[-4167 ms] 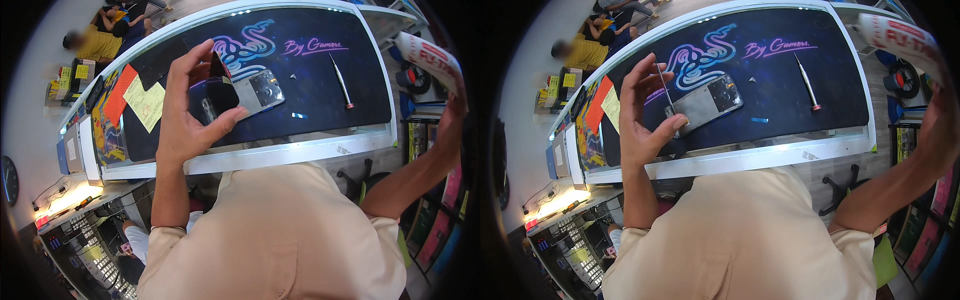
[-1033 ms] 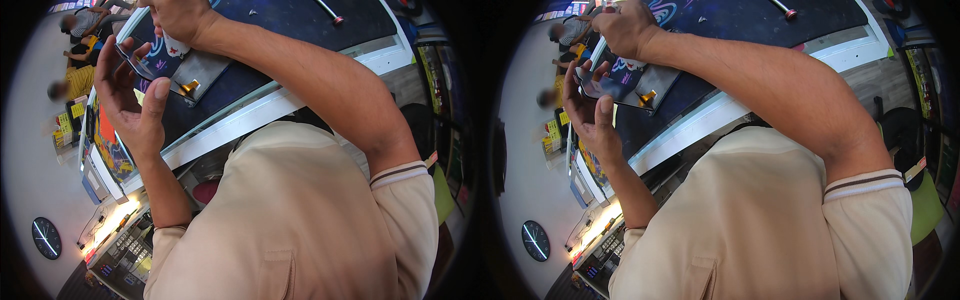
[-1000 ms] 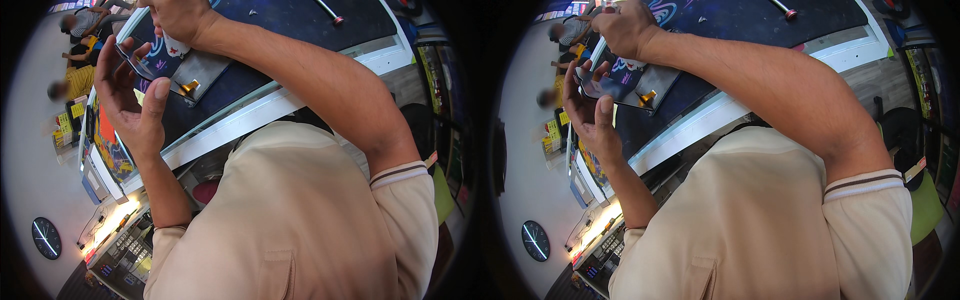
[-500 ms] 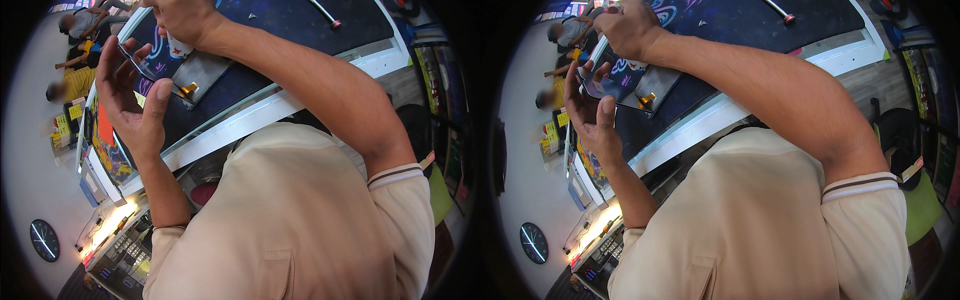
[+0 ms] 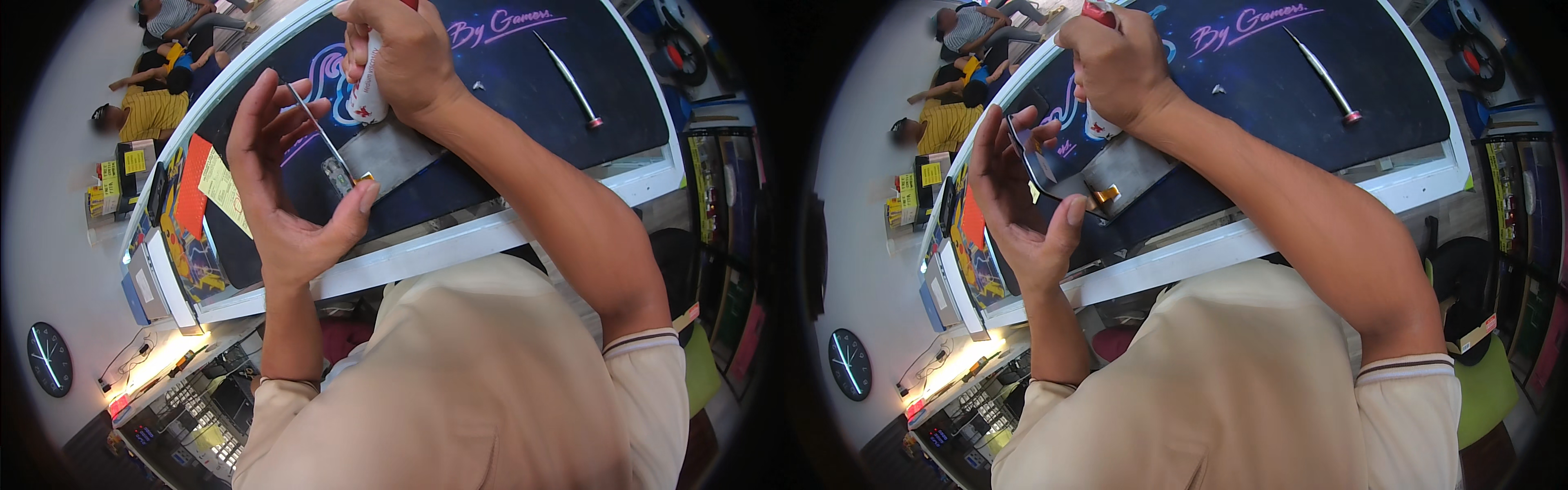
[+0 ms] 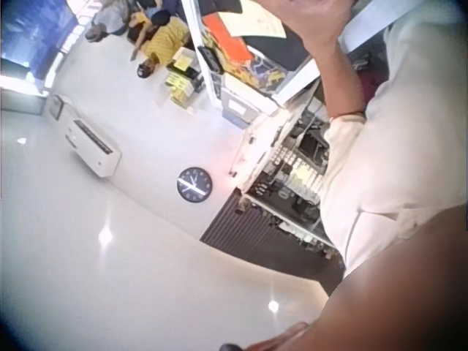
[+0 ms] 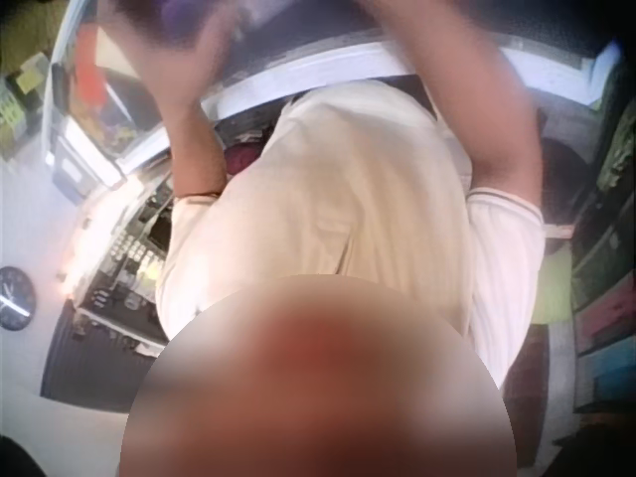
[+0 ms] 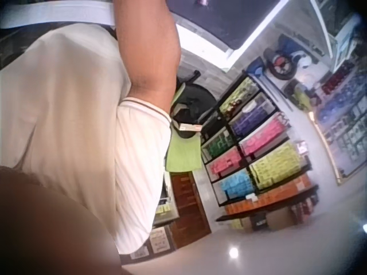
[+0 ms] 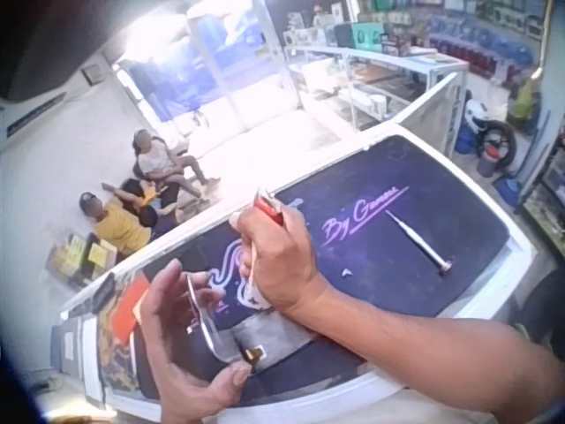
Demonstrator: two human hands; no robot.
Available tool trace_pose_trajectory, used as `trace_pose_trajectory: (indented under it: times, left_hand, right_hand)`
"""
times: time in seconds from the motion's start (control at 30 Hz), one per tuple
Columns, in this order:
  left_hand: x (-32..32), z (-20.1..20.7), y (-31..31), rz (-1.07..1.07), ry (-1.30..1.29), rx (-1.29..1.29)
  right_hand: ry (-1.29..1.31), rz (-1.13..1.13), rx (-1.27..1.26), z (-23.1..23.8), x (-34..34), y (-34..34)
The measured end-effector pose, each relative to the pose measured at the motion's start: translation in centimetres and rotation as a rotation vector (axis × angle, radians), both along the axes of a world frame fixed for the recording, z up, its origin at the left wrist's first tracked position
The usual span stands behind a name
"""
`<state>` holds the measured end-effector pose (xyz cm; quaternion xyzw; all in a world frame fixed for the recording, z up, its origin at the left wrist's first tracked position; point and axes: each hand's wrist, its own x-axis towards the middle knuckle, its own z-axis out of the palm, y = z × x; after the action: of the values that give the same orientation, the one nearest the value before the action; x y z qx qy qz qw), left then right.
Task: The person handles a disassembled smartphone, aligns the screen to the frame, and applies adhesive along the edges using a tube. The device remains open on the counter after adhesive application.
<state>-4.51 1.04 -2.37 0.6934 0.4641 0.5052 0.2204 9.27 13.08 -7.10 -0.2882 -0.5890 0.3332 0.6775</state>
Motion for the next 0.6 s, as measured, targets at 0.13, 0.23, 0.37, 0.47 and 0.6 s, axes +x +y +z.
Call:
trace_pose_trajectory:
  times: [0.13, 0.23, 0.37, 0.47, 0.6]
  left_hand:
    - [-0.1, -0.6, 0.4, -0.025, -0.010, 0.016]
    - [-0.1, -0.9, 0.4, -0.017, -0.038, 0.012]
    - [0.0, -1.0, 0.2, 0.009, -0.080, -0.008]
    - [0.0, -0.9, 0.2, 0.018, -0.087, -0.014]
    - [0.1, -0.8, 0.1, 0.020, -0.088, -0.030]
  right_hand:
    - [0.004, 0.094, -0.085, -0.1, 0.0, 0.3]
    - [0.161, 0.282, -0.146, -0.1, -0.1, 0.7]
    - [-0.023, 0.049, 0.108, -0.1, -0.2, 1.4]
    - [0.029, 0.124, 0.039, -0.4, -0.2, 1.6]
    - [-0.144, -0.238, 0.338, -0.7, -1.3, 2.2]
